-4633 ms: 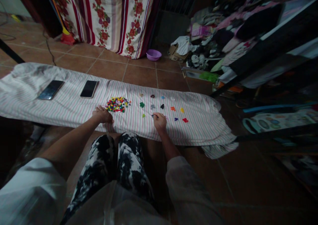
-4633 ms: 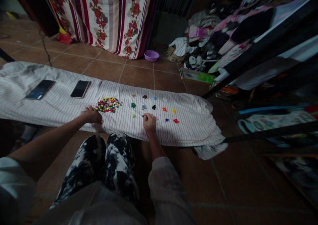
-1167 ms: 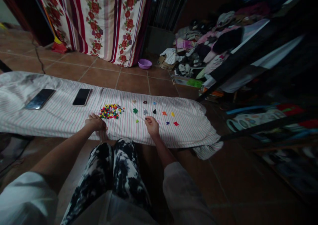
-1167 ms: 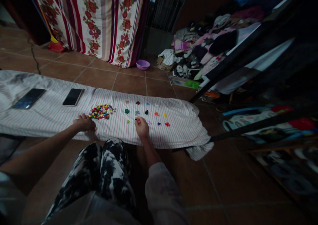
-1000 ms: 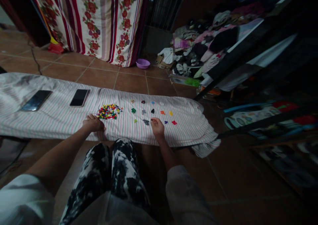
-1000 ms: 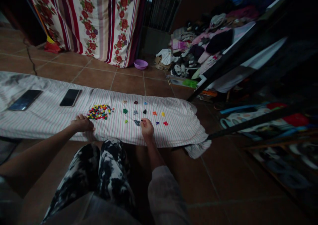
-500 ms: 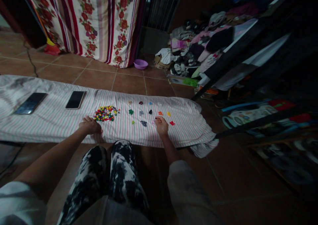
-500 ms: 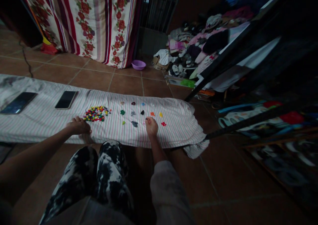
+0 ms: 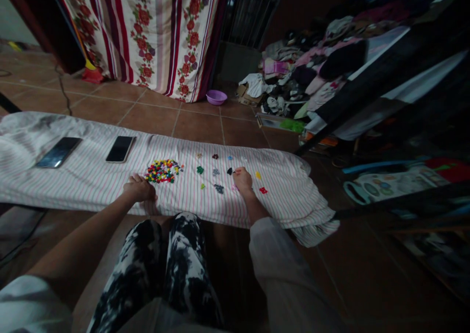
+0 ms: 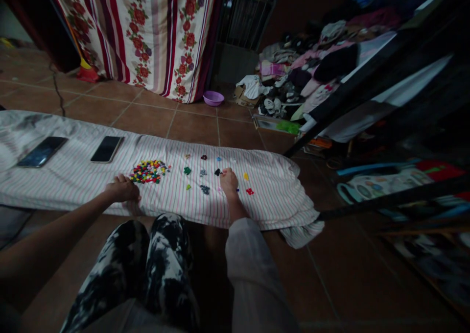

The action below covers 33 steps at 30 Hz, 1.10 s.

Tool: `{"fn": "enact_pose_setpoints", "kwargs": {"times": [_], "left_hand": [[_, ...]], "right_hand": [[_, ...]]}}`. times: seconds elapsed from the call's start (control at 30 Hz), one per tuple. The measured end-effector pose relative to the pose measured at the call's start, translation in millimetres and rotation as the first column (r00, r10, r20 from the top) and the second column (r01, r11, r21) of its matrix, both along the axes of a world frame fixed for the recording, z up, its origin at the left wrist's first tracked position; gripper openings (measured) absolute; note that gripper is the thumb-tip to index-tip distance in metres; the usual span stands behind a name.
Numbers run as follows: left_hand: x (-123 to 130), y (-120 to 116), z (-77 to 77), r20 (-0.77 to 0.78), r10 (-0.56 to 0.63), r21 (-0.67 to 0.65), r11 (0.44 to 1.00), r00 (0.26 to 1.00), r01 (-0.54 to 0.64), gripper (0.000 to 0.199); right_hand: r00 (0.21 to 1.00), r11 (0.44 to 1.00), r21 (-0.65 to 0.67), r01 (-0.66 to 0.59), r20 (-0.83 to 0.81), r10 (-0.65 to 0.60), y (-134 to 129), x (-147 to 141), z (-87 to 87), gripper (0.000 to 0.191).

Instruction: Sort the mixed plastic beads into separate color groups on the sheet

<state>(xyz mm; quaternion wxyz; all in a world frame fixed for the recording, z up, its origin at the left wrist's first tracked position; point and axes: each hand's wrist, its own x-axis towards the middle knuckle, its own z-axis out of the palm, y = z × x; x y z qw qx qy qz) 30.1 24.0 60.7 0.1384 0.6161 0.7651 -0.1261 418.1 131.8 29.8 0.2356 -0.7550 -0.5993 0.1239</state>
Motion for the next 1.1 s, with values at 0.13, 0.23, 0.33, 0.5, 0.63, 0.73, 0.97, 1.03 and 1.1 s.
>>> {"fn": "enact_pose_setpoints", "kwargs": {"times": [0.13,0.23,0.33,0.5,0.63,0.73,0.97,1.03,1.1], "left_hand": [[2,1,1.5,-0.076,0.005,-0.033,0.999,0.997,-0.008,0.103],[2,1,0.1,-0.078,0.012,-0.018,1.000,0.997,-0.013,0.100],[3,0,-1.0,-0.082,0.011,-0.007,1.000,0.997,-0.012,0.100],[5,0,1.2,-0.088,0.011,-0.017,1.000,0.996,-0.012,0.102],[5,1,3.3,-0.070,0.025,-0.030,0.999,0.997,-0.027,0.104],[4,1,3.1,-0.072,0.021,-0.029,0.999,0.997,-0.023,0.104],[3,0,1.8,-0.080,0.015,-0.020,1.000,0.997,-0.017,0.103],[3,-1,2.7,-0.057,0.017,-0.001,1.000,0.998,-0.017,0.102],[2,-2,3.4,-0.037,0.015,0.004,1.000,0.999,-0.015,0.104]], "right_hand": [[0.999,1.000,-0.006,-0.030,0.032,0.030,4,-2,-1.7,0.015],[0.998,0.999,-0.019,-0.038,0.046,0.039,7,-1,-5.4,0.017],[0.997,0.999,-0.009,-0.044,0.065,0.045,8,0,-8.6,0.022],[0.996,0.997,0.019,-0.081,0.042,0.080,6,3,-9.6,0.029],[0.996,0.997,0.033,-0.077,-0.040,0.078,1,7,-7.4,0.030],[0.994,0.996,0.064,-0.057,-0.092,0.063,-5,12,-5.0,0.031],[0.986,0.982,0.181,-0.051,-0.144,0.078,-33,22,-1.4,0.029],[0.982,0.971,0.228,-0.077,-0.153,0.114,-45,22,-2.3,0.029],[0.975,0.957,0.265,-0.120,-0.148,0.163,-57,21,-4.0,0.030]]}}
